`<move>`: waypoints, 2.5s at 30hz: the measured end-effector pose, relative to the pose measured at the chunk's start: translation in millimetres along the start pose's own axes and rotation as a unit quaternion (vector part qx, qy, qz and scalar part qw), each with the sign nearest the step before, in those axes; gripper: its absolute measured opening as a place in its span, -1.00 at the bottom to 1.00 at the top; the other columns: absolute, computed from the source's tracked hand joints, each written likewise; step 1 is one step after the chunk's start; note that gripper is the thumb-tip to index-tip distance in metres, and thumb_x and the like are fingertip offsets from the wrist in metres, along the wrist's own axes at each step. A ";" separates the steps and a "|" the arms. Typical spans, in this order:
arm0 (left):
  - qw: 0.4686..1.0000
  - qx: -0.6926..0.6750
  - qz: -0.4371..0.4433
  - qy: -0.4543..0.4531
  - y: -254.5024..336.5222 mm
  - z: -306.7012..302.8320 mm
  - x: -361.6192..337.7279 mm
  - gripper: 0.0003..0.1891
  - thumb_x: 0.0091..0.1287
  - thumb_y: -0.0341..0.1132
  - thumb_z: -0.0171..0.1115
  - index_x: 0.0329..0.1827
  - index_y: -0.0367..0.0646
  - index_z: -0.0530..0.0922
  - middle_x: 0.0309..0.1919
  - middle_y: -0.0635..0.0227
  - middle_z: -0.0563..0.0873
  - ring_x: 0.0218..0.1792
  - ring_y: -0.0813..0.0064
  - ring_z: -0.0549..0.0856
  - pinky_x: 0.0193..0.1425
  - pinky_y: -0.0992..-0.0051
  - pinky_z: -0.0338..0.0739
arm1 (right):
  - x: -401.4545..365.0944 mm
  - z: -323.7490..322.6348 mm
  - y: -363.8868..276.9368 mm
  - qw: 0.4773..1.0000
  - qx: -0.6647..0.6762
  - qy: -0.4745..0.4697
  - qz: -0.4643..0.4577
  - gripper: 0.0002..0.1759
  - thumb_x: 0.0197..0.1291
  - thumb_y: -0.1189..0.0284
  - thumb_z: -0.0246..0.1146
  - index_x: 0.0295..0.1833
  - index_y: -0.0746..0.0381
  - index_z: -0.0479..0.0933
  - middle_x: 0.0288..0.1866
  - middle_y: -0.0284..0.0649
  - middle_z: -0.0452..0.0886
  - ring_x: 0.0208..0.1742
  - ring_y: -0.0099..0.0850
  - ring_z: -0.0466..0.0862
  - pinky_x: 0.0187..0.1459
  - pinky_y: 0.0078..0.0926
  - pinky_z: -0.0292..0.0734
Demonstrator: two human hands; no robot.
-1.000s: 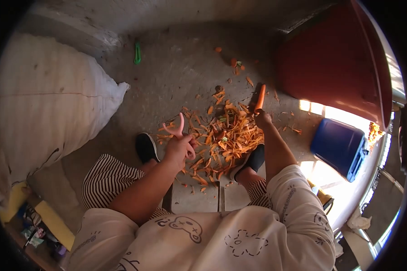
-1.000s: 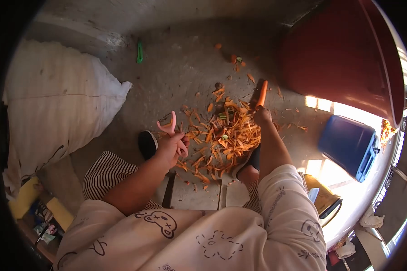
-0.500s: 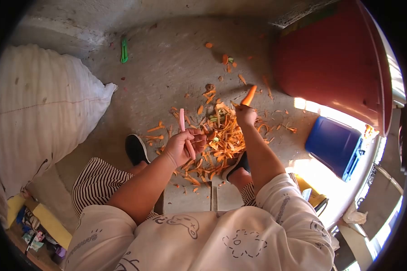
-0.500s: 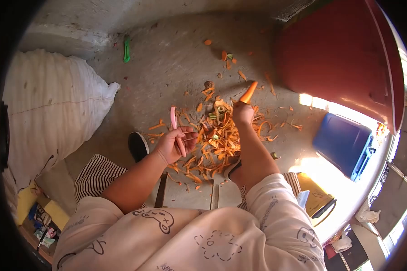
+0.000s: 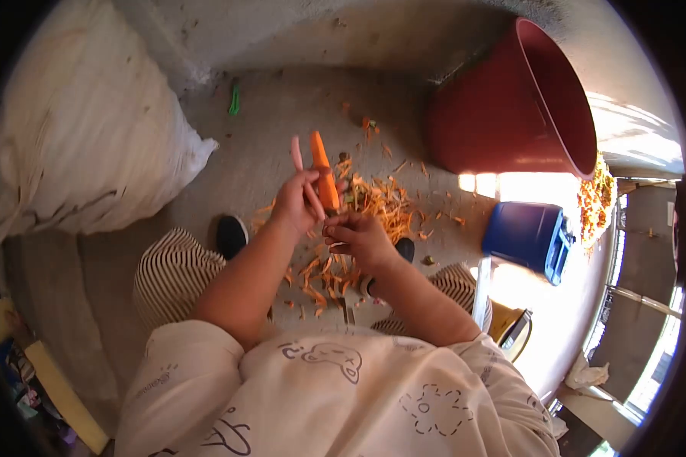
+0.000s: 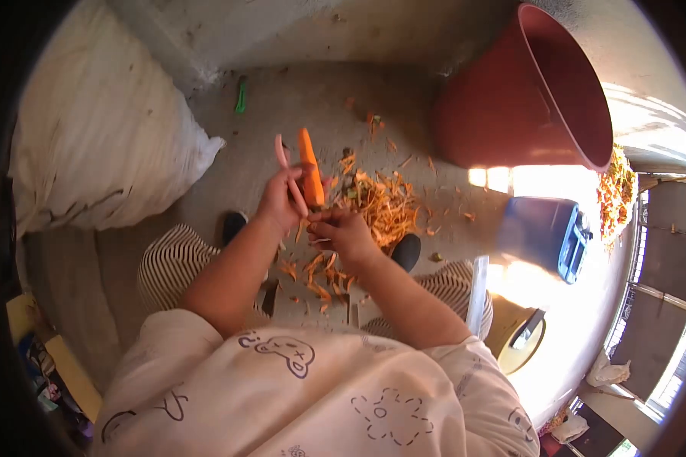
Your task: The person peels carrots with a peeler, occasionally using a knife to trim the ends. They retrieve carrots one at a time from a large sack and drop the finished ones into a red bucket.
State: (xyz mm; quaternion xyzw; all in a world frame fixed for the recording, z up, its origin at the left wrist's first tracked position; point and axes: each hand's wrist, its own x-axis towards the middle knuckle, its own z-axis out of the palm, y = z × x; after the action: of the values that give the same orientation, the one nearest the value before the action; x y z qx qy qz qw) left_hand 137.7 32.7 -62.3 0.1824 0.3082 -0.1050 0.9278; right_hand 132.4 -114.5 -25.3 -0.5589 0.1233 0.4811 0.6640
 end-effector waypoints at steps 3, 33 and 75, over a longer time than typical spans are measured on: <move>0.987 0.157 0.037 -0.015 13.1 8.8 -26.9 -0.75 0.13 -0.21 0.04 -0.24 -0.19 0.48 -0.32 0.27 0.48 -0.41 0.46 0.53 -0.39 0.48 0.47 | -25.5 3.3 -24.1 0.958 -0.282 -0.004 -0.047 -0.74 0.03 0.41 0.20 -0.17 0.32 0.46 -0.37 -0.28 0.56 -0.47 -0.60 0.54 -0.45 -0.69 0.46; 0.963 0.237 -0.095 -0.091 9.6 -3.9 -210.1 -0.59 0.22 -0.26 -0.02 0.11 -0.23 0.27 -0.36 0.30 0.51 -0.44 0.57 0.55 -0.41 0.56 0.51 | -140.7 -15.6 -5.2 0.805 -0.534 0.170 -0.195 -0.64 0.06 0.53 0.07 0.04 0.31 0.34 -0.43 -0.24 0.51 -0.54 -0.57 0.49 -0.54 -0.60 0.39; 0.964 0.085 -0.219 -0.120 -20.4 7.1 -174.0 -0.67 0.32 -0.21 -0.20 0.11 -0.10 0.27 -0.45 0.29 0.44 -0.52 0.55 0.43 -0.54 0.62 0.34 | -118.3 1.3 -15.5 0.916 0.073 0.151 -0.365 -0.89 0.17 0.42 0.08 -0.28 0.24 0.35 -0.45 -0.28 0.48 -0.56 -0.57 0.50 -0.52 -0.65 0.47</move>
State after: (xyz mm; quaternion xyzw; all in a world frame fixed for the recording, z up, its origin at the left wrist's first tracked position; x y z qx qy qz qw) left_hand -1.9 25.6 43.5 0.1743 0.2166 -0.3528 0.8934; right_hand 84.0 -171.4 67.9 -0.5807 0.0444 0.1048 0.8061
